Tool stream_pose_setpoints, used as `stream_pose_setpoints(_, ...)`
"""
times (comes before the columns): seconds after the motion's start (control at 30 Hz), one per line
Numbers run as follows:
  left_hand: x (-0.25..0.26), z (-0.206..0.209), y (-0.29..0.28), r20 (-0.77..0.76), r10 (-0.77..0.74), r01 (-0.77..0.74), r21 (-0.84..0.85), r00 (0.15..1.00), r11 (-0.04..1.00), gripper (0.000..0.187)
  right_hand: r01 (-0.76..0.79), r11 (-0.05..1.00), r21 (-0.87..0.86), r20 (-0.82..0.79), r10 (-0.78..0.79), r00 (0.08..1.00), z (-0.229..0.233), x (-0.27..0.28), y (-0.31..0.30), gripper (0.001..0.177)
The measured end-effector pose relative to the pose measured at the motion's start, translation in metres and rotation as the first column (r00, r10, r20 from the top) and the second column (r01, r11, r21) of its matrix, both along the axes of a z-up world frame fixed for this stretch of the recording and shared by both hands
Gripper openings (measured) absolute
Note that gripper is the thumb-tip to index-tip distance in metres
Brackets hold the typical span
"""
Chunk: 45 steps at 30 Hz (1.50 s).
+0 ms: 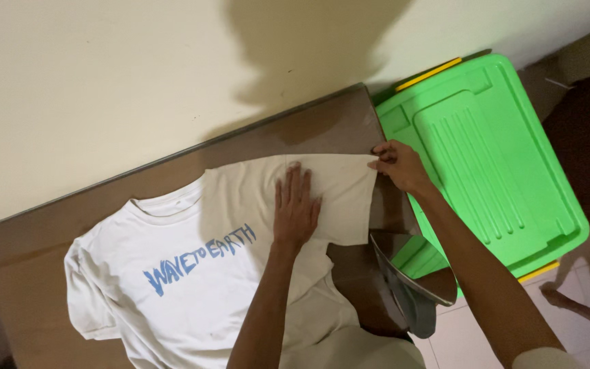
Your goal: The person irons a black t-shirt with a skull graphic on a wooden table, then places it on a hanger and hangs it on a drying rack. They then unfold a white t-shirt with blue text and iron it on the same table.
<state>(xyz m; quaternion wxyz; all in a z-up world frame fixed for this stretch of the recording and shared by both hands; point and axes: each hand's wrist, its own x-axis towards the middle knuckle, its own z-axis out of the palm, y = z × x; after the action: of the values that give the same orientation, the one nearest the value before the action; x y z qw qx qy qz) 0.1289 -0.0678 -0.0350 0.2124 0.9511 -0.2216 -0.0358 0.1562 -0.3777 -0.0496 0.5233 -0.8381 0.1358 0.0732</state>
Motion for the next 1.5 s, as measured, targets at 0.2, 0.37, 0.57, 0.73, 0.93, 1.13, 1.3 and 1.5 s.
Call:
stream_pose_setpoints(0.2, 0.019, 0.004, -0.006, 0.031, -0.042, 0.038, 0.126, 0.999, 0.991, 0.068, 0.098, 0.994, 0.047, -0.129, -0.092, 0.987, 0.009, -0.002, 0.005, 0.041)
stream_pose_setpoints(0.37, 0.02, 0.018, -0.009, 0.009, -0.04, 0.038, 0.165, 0.999, 0.985, 0.072, -0.02, 0.973, 0.228, -0.172, 0.06, 0.983, 0.036, -0.005, -0.001, 0.052)
stream_pose_setpoints(0.57, 0.005, 0.023, -0.017, -0.008, -0.093, 0.093, 0.156, 0.996, 0.983, 0.077, 0.017, 0.992, 0.122, -0.381, 0.031, 0.924, 0.094, -0.056, -0.049, 0.052)
stream_pose_setpoints(0.73, 0.004, 0.021, -0.022, -0.006, -0.07, 0.07, 0.134, 0.998, 0.988, 0.081, 0.038, 0.999, -0.031, -0.411, -0.048, 0.91, 0.069, -0.165, -0.075, 0.036)
stream_pose_setpoints(0.93, -0.015, 0.029, -0.025, 0.038, -0.051, 0.046, 0.111, 0.998, 0.993, 0.076, 0.02, 0.998, -0.056, -0.343, -0.038, 0.939, 0.036, -0.282, -0.036, 0.063)
stream_pose_setpoints(1.13, -0.067, 0.027, -0.021, 0.022, -0.052, 0.05, 0.091, 0.998, 0.995, 0.072, -0.108, 0.986, -0.123, 0.045, 0.114, 0.992, 0.088, -0.29, 0.05, 0.09)
stream_pose_setpoints(1.3, -0.092, 0.02, -0.013, -0.001, -0.084, 0.084, 0.052, 0.996, 0.995, 0.073, 0.217, 0.976, -0.024, -0.491, -0.2, 0.848, 0.129, -0.271, 0.089, 0.078)
stream_pose_setpoints(1.5, -0.113, 0.022, -0.001, -0.002, -0.098, 0.098, 0.057, 0.995, 0.994, 0.075, 0.151, 0.988, -0.016, 0.207, -0.145, 0.968, 0.107, -0.278, 0.099, 0.054)
